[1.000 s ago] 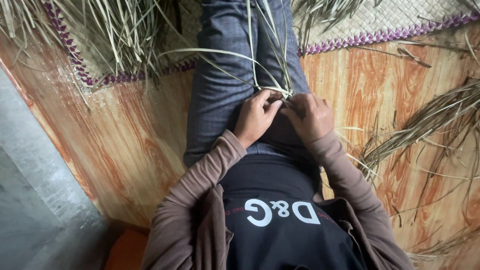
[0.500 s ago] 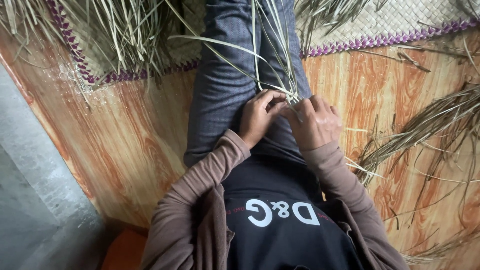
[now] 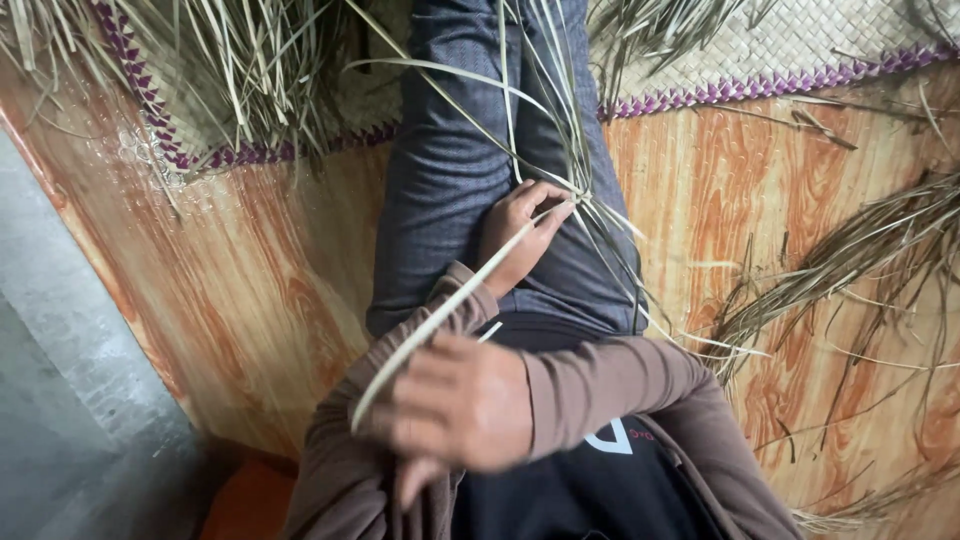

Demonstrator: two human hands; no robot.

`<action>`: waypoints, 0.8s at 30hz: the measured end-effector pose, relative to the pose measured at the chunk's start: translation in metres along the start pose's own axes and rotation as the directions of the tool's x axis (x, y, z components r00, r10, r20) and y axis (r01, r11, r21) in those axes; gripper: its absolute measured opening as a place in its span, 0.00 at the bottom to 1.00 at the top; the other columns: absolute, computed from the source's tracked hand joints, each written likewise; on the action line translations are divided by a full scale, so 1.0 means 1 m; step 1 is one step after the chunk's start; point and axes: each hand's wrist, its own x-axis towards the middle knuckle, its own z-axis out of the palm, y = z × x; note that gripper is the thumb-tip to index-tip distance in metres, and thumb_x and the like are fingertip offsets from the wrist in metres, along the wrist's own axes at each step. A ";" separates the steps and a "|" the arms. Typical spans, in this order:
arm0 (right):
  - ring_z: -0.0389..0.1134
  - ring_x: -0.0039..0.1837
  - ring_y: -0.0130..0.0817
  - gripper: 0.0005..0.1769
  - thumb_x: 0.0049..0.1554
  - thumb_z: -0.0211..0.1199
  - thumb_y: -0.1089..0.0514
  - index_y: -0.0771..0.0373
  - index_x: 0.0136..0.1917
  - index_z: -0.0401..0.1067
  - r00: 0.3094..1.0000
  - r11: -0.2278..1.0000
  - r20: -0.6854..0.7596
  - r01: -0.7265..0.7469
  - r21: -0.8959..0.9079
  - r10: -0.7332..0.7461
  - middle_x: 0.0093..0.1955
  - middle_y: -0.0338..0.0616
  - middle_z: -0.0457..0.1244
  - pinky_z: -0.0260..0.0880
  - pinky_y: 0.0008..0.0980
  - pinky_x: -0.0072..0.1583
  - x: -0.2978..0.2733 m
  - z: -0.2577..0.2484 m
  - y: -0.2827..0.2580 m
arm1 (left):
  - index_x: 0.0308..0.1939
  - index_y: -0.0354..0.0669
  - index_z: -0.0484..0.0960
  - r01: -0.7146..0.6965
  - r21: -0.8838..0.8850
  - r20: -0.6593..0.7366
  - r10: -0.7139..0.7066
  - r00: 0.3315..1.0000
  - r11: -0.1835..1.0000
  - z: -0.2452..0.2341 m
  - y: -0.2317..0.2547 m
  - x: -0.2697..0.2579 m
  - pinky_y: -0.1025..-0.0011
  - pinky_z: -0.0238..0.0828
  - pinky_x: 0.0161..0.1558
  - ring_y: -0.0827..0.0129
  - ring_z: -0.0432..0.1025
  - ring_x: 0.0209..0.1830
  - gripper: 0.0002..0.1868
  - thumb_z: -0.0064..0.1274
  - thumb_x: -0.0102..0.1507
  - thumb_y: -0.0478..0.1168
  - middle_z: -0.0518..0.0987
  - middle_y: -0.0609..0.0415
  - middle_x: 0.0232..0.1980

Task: Weaving long, thin strips of dried plant material together to create a mat or similar item.

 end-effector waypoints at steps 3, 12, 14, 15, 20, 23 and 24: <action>0.61 0.45 0.41 0.27 0.62 0.63 0.41 0.69 0.57 0.74 0.996 0.984 0.025 0.080 0.159 -0.085 0.47 0.45 0.61 0.63 0.39 0.51 0.002 -0.025 0.000 | 0.39 0.40 0.81 -0.011 -0.048 -0.013 0.011 1.000 0.999 0.001 -0.001 0.001 0.73 0.67 0.29 0.70 0.69 0.25 0.04 0.60 0.61 0.33 0.79 0.56 0.34; 0.70 0.41 0.46 0.03 0.59 0.73 0.61 0.59 0.47 0.81 0.821 0.754 -0.322 -0.564 -0.336 0.471 0.40 0.43 0.66 0.72 0.40 0.46 -0.126 -0.035 0.124 | 0.41 0.43 0.85 0.109 -0.095 0.010 -0.108 0.994 0.989 0.008 -0.017 0.000 0.56 0.79 0.44 0.46 0.79 0.45 0.10 0.57 0.66 0.44 0.83 0.45 0.40; 0.69 0.43 0.47 0.04 0.61 0.71 0.58 0.57 0.50 0.82 0.793 0.744 -0.305 -0.605 -0.285 0.528 0.41 0.42 0.66 0.71 0.42 0.46 -0.144 -0.036 0.135 | 0.42 0.49 0.86 0.078 -0.064 -0.040 -0.080 0.996 0.995 0.013 -0.021 0.001 0.63 0.80 0.43 0.55 0.81 0.45 0.05 0.61 0.64 0.43 0.84 0.53 0.40; 0.69 0.43 0.47 0.04 0.61 0.71 0.58 0.57 0.50 0.82 0.794 0.745 -0.306 -0.603 -0.285 0.525 0.41 0.42 0.66 0.71 0.42 0.46 -0.147 -0.033 0.140 | 0.42 0.49 0.86 0.075 -0.063 -0.042 -0.078 0.996 0.995 0.014 -0.022 0.001 0.63 0.80 0.43 0.55 0.81 0.45 0.05 0.61 0.64 0.43 0.84 0.53 0.40; 0.68 0.39 0.44 0.10 0.57 0.76 0.56 0.61 0.49 0.81 0.783 0.722 -0.387 -0.610 -0.327 0.487 0.37 0.44 0.64 0.72 0.40 0.43 -0.137 -0.026 0.145 | 0.41 0.50 0.86 0.049 -0.064 -0.044 -0.051 0.998 0.997 0.014 -0.031 0.000 0.65 0.80 0.45 0.60 0.81 0.45 0.05 0.62 0.63 0.43 0.85 0.55 0.39; 0.68 0.40 0.49 0.12 0.53 0.79 0.55 0.58 0.48 0.81 0.772 0.755 -0.398 -0.610 -0.241 0.496 0.39 0.47 0.63 0.72 0.44 0.45 -0.155 -0.014 0.167 | 0.40 0.49 0.87 0.091 -0.027 -0.040 -0.092 0.995 0.996 0.012 -0.024 0.000 0.62 0.81 0.44 0.55 0.81 0.44 0.04 0.59 0.64 0.42 0.84 0.52 0.37; 0.68 0.40 0.49 0.12 0.53 0.79 0.55 0.58 0.48 0.81 0.766 0.751 -0.401 -0.616 -0.239 0.502 0.39 0.47 0.63 0.72 0.44 0.45 -0.157 -0.015 0.165 | 0.40 0.49 0.87 0.093 -0.026 -0.032 -0.094 0.995 0.995 0.012 -0.022 -0.002 0.62 0.81 0.44 0.55 0.81 0.44 0.04 0.59 0.64 0.42 0.84 0.52 0.37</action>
